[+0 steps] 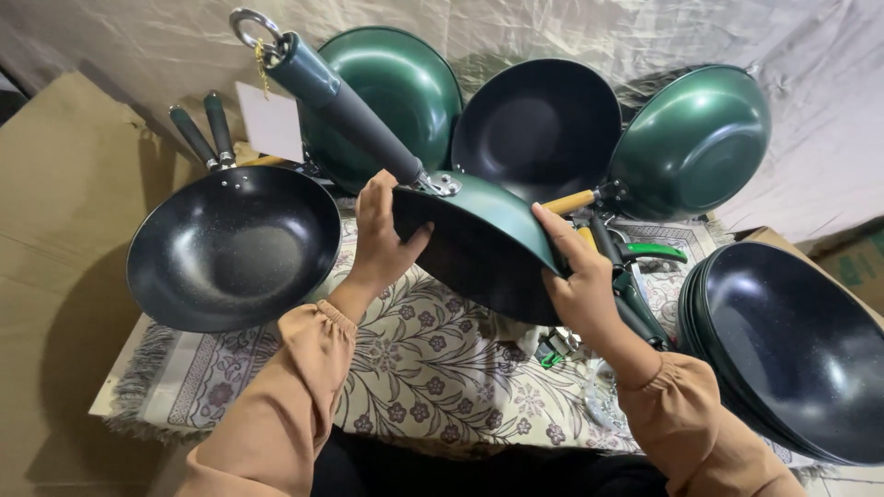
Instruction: Cleaning the interior of a wok and then attaching a handle using screws and a manual tool.
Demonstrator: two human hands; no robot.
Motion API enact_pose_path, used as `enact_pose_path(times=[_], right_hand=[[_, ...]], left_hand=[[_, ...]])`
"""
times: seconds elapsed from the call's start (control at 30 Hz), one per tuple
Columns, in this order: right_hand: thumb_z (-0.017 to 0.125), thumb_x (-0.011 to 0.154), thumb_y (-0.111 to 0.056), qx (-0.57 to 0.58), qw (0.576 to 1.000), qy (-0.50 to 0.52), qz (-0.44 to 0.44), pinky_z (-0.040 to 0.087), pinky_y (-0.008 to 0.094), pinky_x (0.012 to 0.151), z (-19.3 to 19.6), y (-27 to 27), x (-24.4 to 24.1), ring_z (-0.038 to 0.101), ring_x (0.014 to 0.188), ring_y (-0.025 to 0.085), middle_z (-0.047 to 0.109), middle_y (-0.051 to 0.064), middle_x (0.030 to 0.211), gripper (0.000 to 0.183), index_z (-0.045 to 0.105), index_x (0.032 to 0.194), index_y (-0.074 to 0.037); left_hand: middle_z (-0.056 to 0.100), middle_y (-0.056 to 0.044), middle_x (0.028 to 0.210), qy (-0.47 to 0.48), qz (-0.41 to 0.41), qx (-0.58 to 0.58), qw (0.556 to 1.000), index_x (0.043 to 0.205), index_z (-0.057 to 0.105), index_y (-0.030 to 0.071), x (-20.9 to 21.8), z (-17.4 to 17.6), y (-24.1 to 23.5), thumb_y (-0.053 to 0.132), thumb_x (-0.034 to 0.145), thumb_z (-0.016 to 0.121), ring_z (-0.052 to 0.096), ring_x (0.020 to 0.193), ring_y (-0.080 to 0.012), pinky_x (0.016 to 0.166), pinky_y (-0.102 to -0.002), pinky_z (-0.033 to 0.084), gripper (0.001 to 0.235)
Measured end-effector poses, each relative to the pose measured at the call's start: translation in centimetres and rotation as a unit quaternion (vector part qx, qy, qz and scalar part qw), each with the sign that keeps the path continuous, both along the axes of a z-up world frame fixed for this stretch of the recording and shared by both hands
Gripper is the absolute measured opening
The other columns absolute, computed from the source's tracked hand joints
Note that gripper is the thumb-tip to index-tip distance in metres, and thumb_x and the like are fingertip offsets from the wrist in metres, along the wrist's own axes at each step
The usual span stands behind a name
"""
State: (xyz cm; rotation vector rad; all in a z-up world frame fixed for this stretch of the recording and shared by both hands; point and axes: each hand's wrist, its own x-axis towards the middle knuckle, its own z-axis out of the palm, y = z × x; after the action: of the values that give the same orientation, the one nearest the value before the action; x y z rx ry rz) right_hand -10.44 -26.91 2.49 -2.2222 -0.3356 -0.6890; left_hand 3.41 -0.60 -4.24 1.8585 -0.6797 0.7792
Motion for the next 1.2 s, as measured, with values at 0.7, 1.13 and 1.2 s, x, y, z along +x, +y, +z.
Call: enact_pose_path(times=[0.7, 1.13, 1.2], right_hand=[[0.062, 0.097, -0.014, -0.028, 0.978, -0.195, -0.064, 0.051, 0.052, 0.076, -17.9, -8.3, 6.0, 0.064, 0.087, 0.053, 0.065, 0.031, 0.090, 0.025, 0.068, 0.111, 0.006], [0.060, 0.105, -0.020, 0.013, 0.985, -0.137, -0.101, 0.045, 0.043, 0.052, -19.7, -6.9, 6.8, 0.061, 0.060, 0.040, 0.059, 0.015, 0.065, 0.028, 0.056, 0.079, -0.010], [0.061, 0.105, -0.019, 0.018, 0.985, -0.136, -0.103, 0.047, 0.041, 0.052, -20.0, -7.0, 7.5, 0.061, 0.059, 0.038, 0.059, 0.013, 0.064, 0.029, 0.056, 0.078, -0.011]], left_hand=[[0.072, -0.026, 0.106, 0.205, 0.125, -0.047, 0.970, 0.136, 0.059, 0.013, 5.1, -8.6, 3.3, 0.015, 0.093, 0.069, 0.069, 0.095, -0.0491, 0.081, -0.055, 0.059, 0.044], [0.074, -0.024, 0.105, 0.182, 0.169, -0.088, 0.965, 0.129, 0.065, 0.014, 5.7, -8.0, 5.5, 0.003, 0.094, 0.070, 0.071, 0.095, -0.0418, 0.076, -0.047, 0.062, 0.037], [0.074, -0.022, 0.105, 0.172, 0.177, -0.088, 0.965, 0.129, 0.065, 0.017, 5.1, -6.2, 5.7, 0.005, 0.095, 0.071, 0.071, 0.095, -0.0401, 0.076, -0.046, 0.062, 0.036]])
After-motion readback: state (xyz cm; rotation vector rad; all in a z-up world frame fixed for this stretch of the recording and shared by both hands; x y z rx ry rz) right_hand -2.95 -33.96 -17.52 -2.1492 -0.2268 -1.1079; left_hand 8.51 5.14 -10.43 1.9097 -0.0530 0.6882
